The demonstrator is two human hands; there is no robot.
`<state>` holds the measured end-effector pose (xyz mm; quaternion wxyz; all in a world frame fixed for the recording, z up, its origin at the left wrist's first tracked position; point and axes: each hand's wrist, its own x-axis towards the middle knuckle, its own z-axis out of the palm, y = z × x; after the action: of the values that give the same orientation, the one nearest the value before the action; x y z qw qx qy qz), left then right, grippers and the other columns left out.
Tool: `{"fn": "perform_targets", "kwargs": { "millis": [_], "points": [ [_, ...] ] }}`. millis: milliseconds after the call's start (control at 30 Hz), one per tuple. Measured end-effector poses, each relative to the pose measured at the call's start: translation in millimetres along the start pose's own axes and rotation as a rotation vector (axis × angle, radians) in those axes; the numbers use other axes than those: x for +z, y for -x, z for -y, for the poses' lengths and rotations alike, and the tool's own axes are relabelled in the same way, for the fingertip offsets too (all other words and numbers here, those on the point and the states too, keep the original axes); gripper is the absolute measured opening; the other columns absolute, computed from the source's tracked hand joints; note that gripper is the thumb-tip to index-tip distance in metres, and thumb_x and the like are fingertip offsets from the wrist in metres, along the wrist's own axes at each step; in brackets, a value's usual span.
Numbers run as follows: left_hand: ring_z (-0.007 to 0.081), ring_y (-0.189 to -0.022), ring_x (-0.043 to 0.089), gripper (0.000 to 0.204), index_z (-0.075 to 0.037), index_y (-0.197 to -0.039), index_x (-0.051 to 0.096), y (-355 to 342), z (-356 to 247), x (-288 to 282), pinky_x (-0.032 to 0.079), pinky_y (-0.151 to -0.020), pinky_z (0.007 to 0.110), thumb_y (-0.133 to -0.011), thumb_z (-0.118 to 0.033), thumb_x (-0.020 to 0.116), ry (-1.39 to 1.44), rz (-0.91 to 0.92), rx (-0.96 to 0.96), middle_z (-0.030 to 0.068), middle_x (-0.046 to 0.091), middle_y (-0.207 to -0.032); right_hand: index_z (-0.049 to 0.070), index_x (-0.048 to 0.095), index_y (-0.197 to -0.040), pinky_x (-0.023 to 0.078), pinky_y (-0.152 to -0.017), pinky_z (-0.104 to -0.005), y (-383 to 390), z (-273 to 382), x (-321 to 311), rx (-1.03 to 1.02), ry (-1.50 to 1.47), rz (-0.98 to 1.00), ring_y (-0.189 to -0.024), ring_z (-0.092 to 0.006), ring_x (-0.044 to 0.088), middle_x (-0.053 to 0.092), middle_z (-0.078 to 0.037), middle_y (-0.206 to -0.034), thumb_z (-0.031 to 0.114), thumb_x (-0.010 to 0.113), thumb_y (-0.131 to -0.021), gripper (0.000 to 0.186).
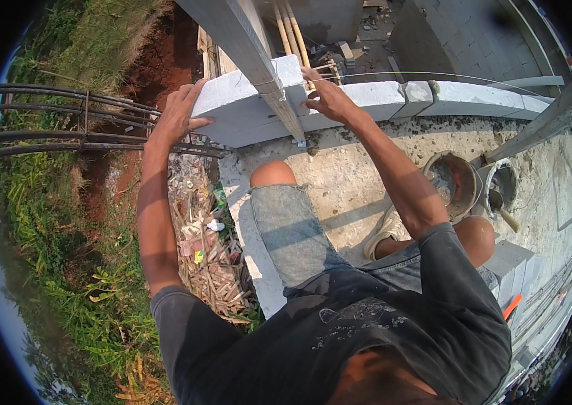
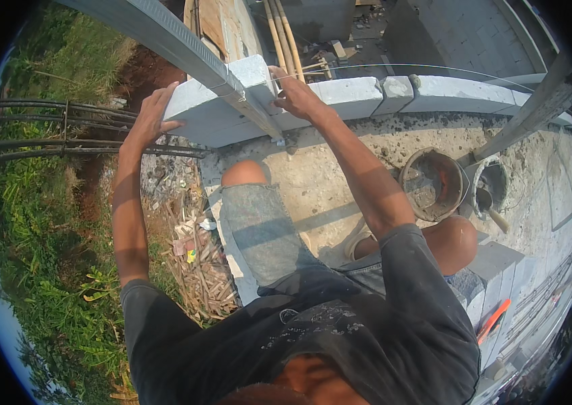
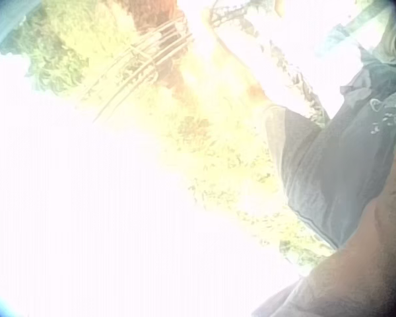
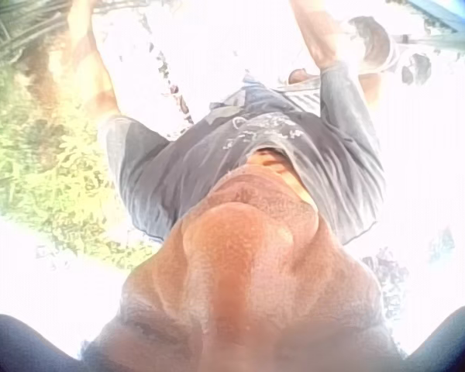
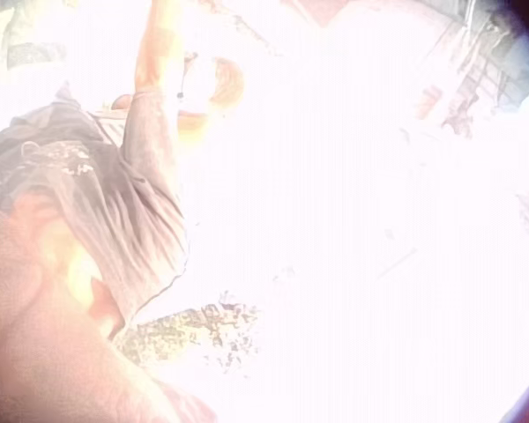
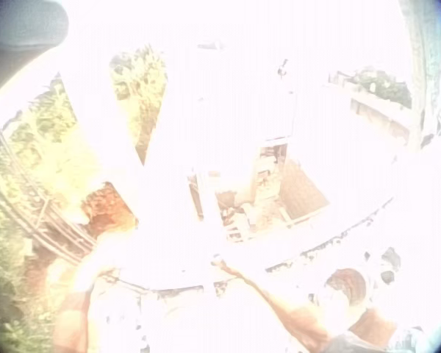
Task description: The person is cutting lightweight concrete blocks with a saw and then laying them using mortar and a trowel on a wall structure.
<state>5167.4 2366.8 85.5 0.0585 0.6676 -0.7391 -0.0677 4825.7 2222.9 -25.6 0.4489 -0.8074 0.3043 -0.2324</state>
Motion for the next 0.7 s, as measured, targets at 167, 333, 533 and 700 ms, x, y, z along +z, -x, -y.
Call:
{"fn": "perform_targets", "kwargs": {
  "millis": [167,333,533,700],
  "points": [
    [0.0362,-0.139,0.034,0.099,-0.027,-0.151,0.032,-5.4,-32.4,-4.3,0.024,-0.108,0.072,-0.069,-0.062,0.075,-0.313,-0.033,-0.036,0.0113,0.040,-0.148,0.011,0.026,-0.149,0.051,-0.092,-0.0461,-1.5,7.0,-2.1,0.049,0.022,0.023,-0.110,-0.0364,0.063,0.051,-0.027,-0.135,0.002,0.071,-0.083,0.081],
    [0.0340,-0.139,0.036,0.098,-0.015,-0.146,0.039,-51.8,-57.0,6.3,0.027,-0.111,0.065,-0.070,-0.068,0.072,-0.178,0.090,-0.017,0.0149,0.042,-0.146,0.012,0.018,-0.154,0.049,-0.097,-0.0460,8.4,14.0,-5.8,0.094,-0.023,0.075,-0.113,-0.0364,0.062,0.046,-0.026,-0.143,0.005,0.070,-0.086,0.085],
    [0.0361,-0.131,0.045,0.098,-0.004,-0.138,0.047,-77.8,-43.6,-0.5,0.038,-0.109,0.046,-0.068,-0.067,0.073,-0.034,0.102,-0.016,0.0199,0.049,-0.139,0.015,0.013,-0.156,0.050,-0.097,-0.0495,57.3,20.1,-18.2,0.119,-0.051,-0.094,-0.117,-0.0420,0.060,0.042,-0.027,-0.146,0.026,0.069,-0.092,0.086],
    [0.0374,-0.126,0.051,0.094,-0.004,-0.137,0.049,-80.7,-47.6,-4.0,0.042,-0.106,0.048,-0.063,-0.053,0.083,0.041,0.076,0.178,0.0204,0.057,-0.130,0.015,0.015,-0.155,0.054,-0.091,-0.0456,124.6,18.8,-34.0,0.306,-0.209,-0.186,-0.115,-0.0395,0.061,0.040,-0.029,-0.147,0.027,0.067,-0.093,0.083]
  ]
}}
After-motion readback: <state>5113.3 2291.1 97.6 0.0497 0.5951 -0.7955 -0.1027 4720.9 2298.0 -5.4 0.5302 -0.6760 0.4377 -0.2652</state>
